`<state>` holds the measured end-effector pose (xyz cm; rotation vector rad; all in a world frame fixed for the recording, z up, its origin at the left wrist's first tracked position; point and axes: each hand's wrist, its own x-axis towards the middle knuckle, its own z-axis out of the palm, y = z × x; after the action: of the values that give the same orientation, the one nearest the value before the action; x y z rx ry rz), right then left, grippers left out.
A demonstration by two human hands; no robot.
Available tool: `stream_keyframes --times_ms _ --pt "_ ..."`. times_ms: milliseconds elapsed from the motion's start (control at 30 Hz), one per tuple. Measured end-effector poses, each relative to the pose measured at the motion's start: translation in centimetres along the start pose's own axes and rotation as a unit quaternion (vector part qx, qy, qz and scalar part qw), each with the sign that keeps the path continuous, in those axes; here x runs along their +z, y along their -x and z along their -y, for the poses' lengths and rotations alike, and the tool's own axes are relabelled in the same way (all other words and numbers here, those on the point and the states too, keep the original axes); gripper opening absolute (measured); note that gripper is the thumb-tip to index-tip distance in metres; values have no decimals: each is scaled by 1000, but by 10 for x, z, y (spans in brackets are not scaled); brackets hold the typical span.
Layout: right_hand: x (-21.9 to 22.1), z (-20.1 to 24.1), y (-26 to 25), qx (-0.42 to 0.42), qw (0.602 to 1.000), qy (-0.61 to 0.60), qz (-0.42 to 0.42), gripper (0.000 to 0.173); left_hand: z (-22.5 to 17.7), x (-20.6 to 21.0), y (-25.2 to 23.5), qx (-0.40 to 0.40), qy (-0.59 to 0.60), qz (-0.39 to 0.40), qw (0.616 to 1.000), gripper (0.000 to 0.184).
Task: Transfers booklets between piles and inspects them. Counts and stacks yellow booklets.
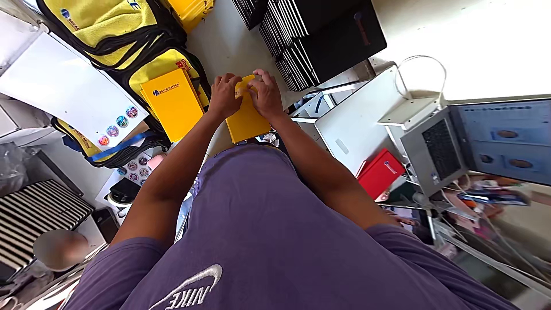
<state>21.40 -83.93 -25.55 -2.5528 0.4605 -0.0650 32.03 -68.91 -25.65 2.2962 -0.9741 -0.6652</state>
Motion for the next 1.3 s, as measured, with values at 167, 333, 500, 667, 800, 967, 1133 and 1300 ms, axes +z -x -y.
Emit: stream_keyframes --times_ms 167,333,500,667,800,967,1133,1300 --pt "-7 -5 -1 -37 999 -28 -21 13 15 -9 21 -92 8 -9 996 79" --pt "-7 -9 3 -37 998 -54 -15 12 24 -6 30 -124 55 17 991 84" --pt "-3 -9 7 -28 998 -63 -15 12 23 -7 28 -133 61 17 989 84" --pt "-10 -5 12 -20 997 -66 -38 12 26 -7 26 -132 60 18 989 81" --pt "-22 -13 13 48 991 -93 -80 16 21 -11 26 -145 64 12 987 78" --pt "-13 -54 16 303 946 -109 -48 45 17 -13 31 -188 69 0 980 76" --pt "-1 -52 24 306 939 -150 40 64 26 -10 39 -249 191 -28 949 105" --pt "12 -29 23 211 957 -198 20 46 16 -7 53 -209 301 -103 925 93"
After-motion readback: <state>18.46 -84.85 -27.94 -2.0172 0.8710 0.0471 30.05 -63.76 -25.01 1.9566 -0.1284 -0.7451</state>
